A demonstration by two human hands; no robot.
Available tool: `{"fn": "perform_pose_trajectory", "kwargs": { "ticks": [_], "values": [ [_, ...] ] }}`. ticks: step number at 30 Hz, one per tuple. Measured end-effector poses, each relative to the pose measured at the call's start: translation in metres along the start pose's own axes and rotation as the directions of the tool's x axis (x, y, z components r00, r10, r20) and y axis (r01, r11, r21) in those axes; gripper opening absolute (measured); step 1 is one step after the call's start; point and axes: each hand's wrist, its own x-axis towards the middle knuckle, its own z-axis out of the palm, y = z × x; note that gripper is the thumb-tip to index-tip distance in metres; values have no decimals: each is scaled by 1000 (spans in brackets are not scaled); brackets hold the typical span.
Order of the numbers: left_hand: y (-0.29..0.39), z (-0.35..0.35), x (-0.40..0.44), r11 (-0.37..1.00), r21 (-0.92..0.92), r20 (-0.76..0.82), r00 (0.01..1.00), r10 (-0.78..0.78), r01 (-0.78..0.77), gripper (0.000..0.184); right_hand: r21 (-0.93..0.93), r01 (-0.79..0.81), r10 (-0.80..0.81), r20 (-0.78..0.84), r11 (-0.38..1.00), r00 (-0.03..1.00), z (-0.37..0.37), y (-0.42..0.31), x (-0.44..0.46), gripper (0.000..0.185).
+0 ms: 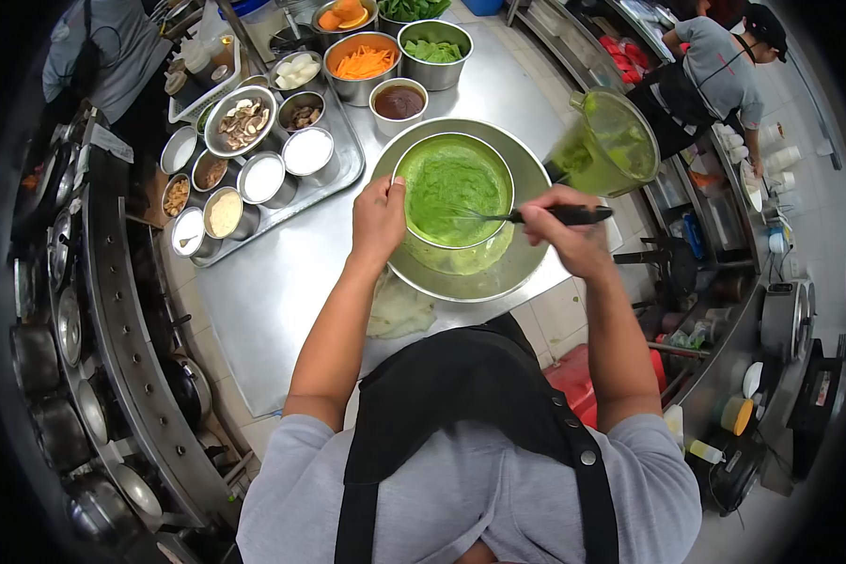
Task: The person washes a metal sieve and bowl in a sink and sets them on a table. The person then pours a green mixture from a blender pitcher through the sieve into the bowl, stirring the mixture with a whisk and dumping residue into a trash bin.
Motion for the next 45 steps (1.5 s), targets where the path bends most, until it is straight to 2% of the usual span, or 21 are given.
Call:
{"fn": "perform_pose_trajectory", "kwargs": {
  "ticks": [3,5,7,9,12,13,15,17,19,20,23,25,27,29,32,33,36,39,41,43,45],
  "values": [
    [-4,-4,-1,998,64,18,1000,22,-23,30,-38,-30,23,-189,999,982,-10,-1,8,14],
    [0,2,0,992,82,21,995,96,-97,30,-100,104,-125,-238,990,963,5,12,19,15],
    [0,5,0,997,34,12,997,72,-72,30,-131,106,-117,-77,986,990,15,3,10,14],
    [-4,0,0,999,18,-2,999,32,-32,30,-46,-9,11,48,999,999,3,-7,-4,14],
    [-5,-8,-1,998,58,-9,1000,10,-10,30,-83,32,-44,-144,996,989,-11,11,2,15],
    [1,-9,-2,995,93,5,999,41,-41,30,12,-16,19,-267,1000,964,0,10,7,14],
    [6,-3,0,990,114,23,996,85,-87,30,-114,148,-170,-215,982,962,16,15,15,14],
    [2,-2,1,990,105,28,995,92,-95,30,-73,110,-112,-32,991,993,18,5,4,13],
    [4,-8,-4,993,89,-5,997,72,-72,30,-38,32,-32,5,999,999,-1,3,-3,14],
    [5,-10,-5,995,78,-24,998,62,-60,30,35,1,2,-84,999,996,-7,6,-3,15],
    [8,-8,-5,990,85,1,994,112,-112,30,-5,42,-42,-282,999,959,4,6,14,16],
    [6,0,-4,992,91,6,996,84,-84,29,-91,119,-132,-147,989,980,17,7,15,15],
    [6,-3,-5,991,116,7,998,68,-68,28,12,55,-55,11,998,998,11,6,4,14],
    [9,-10,-5,987,149,6,998,65,-66,28,-18,-55,53,-88,998,995,-6,5,-2,15],
    [15,-11,-4,988,139,68,996,63,-72,28,50,28,-13,-286,998,958,4,7,13,16],
    [14,-5,-4,989,121,62,995,73,-80,28,-6,95,-94,-225,995,970,12,11,19,16],
    [12,0,-3,991,97,22,995,93,-95,28,-11,95,-95,-17,995,995,17,3,3,17],
    [12,-10,-3,990,110,-6,995,95,-94,29,21,-49,52,-134,999,990,-11,10,-2,17],
    [8,-7,-4,990,102,29,995,94,-97,29,37,14,-3,-283,999,959,-1,14,9,17],
    [4,3,-4,994,68,14,997,81,-82,30,-11,162,-161,-209,987,964,16,20,15,17],
    [4,3,-4,995,56,-14,996,87,-86,31,35,78,-76,-56,996,996,17,11,3,15]
  ]
}}
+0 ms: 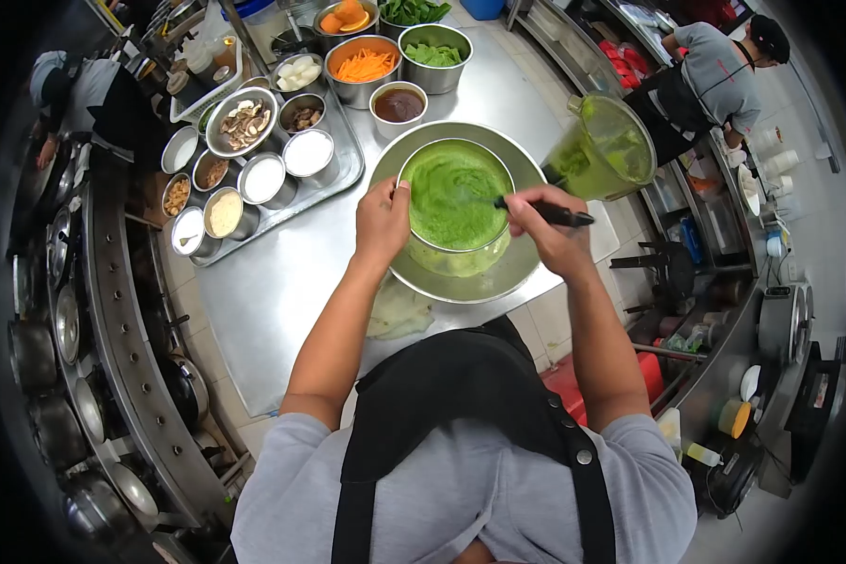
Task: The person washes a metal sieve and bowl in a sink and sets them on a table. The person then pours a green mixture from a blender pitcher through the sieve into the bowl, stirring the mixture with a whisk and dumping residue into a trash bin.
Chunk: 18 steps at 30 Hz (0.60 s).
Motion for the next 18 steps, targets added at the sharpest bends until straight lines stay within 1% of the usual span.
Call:
{"fn": "perform_pose_trajectory", "kwargs": {
  "ticks": [2,3,4,6,7,8,10,11,12,13,14,16,17,18],
  "values": [
    [0,-6,-2,1000,1,-35,999,21,-21,31,6,-76,76,-15,997,997,-21,6,-6,15],
    [0,-9,0,1000,17,-23,1000,17,-16,31,16,-92,93,-102,996,990,-26,5,-4,15],
    [2,-11,0,999,31,-4,1000,10,-10,31,13,-70,71,-168,997,983,-28,5,1,14],
    [3,-6,-3,999,32,32,999,-6,5,31,-11,30,-32,-202,999,979,-11,9,13,15],
    [4,-2,-2,1000,20,37,999,-10,9,31,-3,58,-57,-164,998,985,1,9,14,15],
    [4,0,-1,1000,12,41,999,-15,15,31,-7,24,-25,-67,1000,997,5,0,10,13],
    [-3,0,-1,999,-26,22,1000,-21,22,31,-8,-21,22,42,1000,999,-6,-5,-2,14],
    [-6,-2,0,999,-45,9,1000,-27,28,31,-5,-57,57,-16,998,998,-16,-2,-5,15],
    [-5,-5,2,1000,-19,-9,1000,-9,9,31,-4,-91,91,-73,996,993,-22,-4,-5,16],
    [-4,-7,2,1000,7,-19,1000,5,-5,31,-15,-79,77,-121,997,990,-26,-5,-2,18],
    [-5,-7,-1,999,32,-21,1000,18,-17,31,-1,-101,98,-239,995,966,-19,-2,2,17],
    [-6,-1,3,999,-24,1,999,-46,46,31,-29,19,-24,-158,999,987,-3,1,6,16],
    [-8,1,4,996,-51,-3,998,-69,69,32,-115,44,-48,-32,992,998,-1,-7,2,13],
    [-9,1,4,993,-73,-7,995,-95,94,32,-23,-20,22,53,1000,998,-2,-9,-4,11]
  ]
}}
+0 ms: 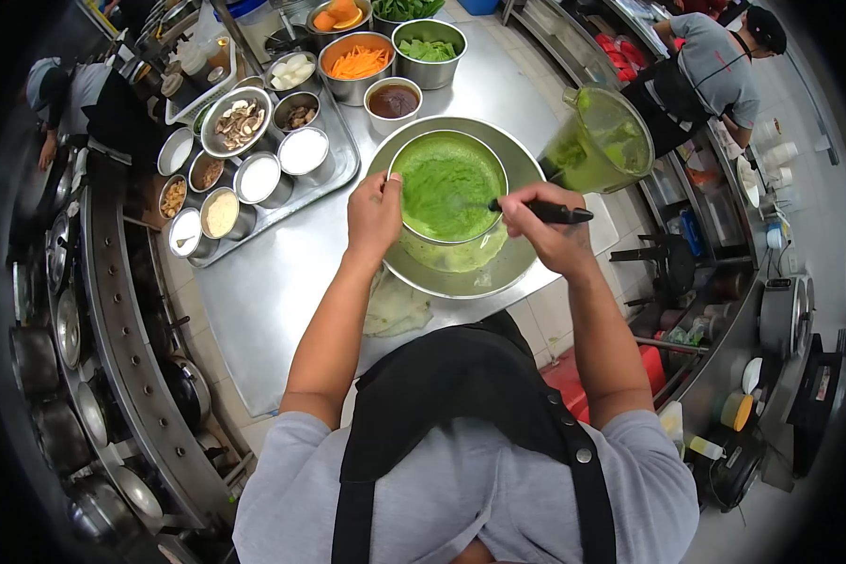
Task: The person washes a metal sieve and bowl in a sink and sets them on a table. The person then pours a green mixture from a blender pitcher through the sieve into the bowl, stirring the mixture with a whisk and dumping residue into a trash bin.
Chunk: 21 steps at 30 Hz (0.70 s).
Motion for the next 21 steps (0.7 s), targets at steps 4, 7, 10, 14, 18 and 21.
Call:
{"fn": "perform_pose_trajectory", "kwargs": {
  "ticks": [4,7,10,14,18,21],
  "values": [
    [3,-12,2,998,31,38,998,-49,47,32,-36,-67,63,-122,997,991,-26,5,5,12],
    [4,-1,2,999,35,41,998,-37,36,33,-67,124,-135,-191,990,972,0,17,14,13],
    [0,-1,0,999,-30,13,1000,21,-20,33,-35,-8,9,38,999,999,-10,-6,-4,13],
    [-2,-6,-1,999,24,44,998,-48,47,32,-14,-27,24,-205,1000,978,-20,9,8,15],
    [4,-2,0,1000,-6,36,999,13,-13,31,-83,115,-114,19,990,993,-9,13,0,14],
    [0,-10,5,1000,-7,45,999,-21,22,31,-35,-16,12,-114,999,993,-33,5,-6,17]
  ]
}}
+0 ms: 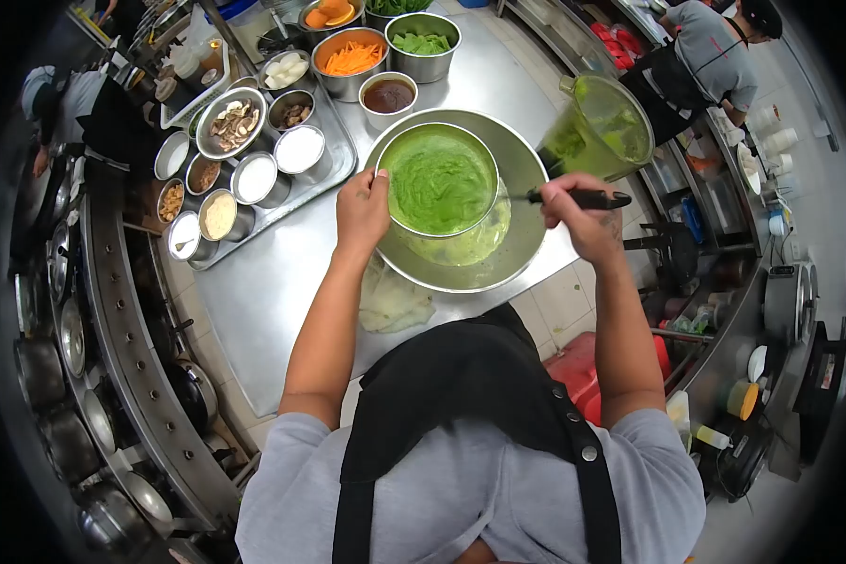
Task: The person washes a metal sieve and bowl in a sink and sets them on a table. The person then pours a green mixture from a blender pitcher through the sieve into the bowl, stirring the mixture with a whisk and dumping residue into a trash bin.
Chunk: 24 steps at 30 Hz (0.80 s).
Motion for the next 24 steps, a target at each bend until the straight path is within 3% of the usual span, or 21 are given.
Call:
{"fn": "perform_pose_trajectory", "kwargs": {
  "ticks": [1,3,5,7,10,11,14,15,17,20,21,23,24],
  "values": [
    [-1,-1,-1,999,0,20,999,-34,34,31,26,-20,22,-98,999,995,4,5,5,15],
    [3,10,-8,999,-14,41,998,-47,47,30,7,103,-101,-145,995,984,22,12,8,12],
    [9,13,-5,998,-37,40,998,-56,58,30,-34,134,-135,-5,990,991,29,10,-2,10],
    [10,8,-6,994,-61,33,995,-91,93,29,62,77,-84,114,995,990,15,6,-13,13],
    [4,4,-1,998,-50,21,999,-31,32,29,42,43,-41,-57,998,998,-4,11,-6,18],
    [2,7,-3,999,-37,38,999,-3,4,29,99,-27,43,-168,995,985,6,15,-3,15],
    [6,16,-6,1000,6,42,999,-15,14,28,9,159,-158,-61,987,986,34,14,1,9],
    [3,18,-6,1000,-3,33,999,-12,12,27,-47,142,-140,38,989,989,30,11,-3,10],
    [-5,9,-5,997,-22,-12,998,69,-70,26,84,-43,41,23,996,999,13,1,-11,12],
    [-17,9,-2,998,23,0,998,62,-62,26,145,-36,62,-177,989,982,9,19,3,13],
    [-8,10,-5,998,21,18,998,54,-54,26,-52,33,-44,-236,998,971,23,18,7,12],
    [1,13,-6,999,-7,22,999,31,-31,27,-69,114,-118,-59,991,991,37,-10,-6,12],
    [1,11,-7,999,-31,12,1000,9,-9,27,-52,55,-57,-27,997,998,33,-9,-11,12]
  ]
}}
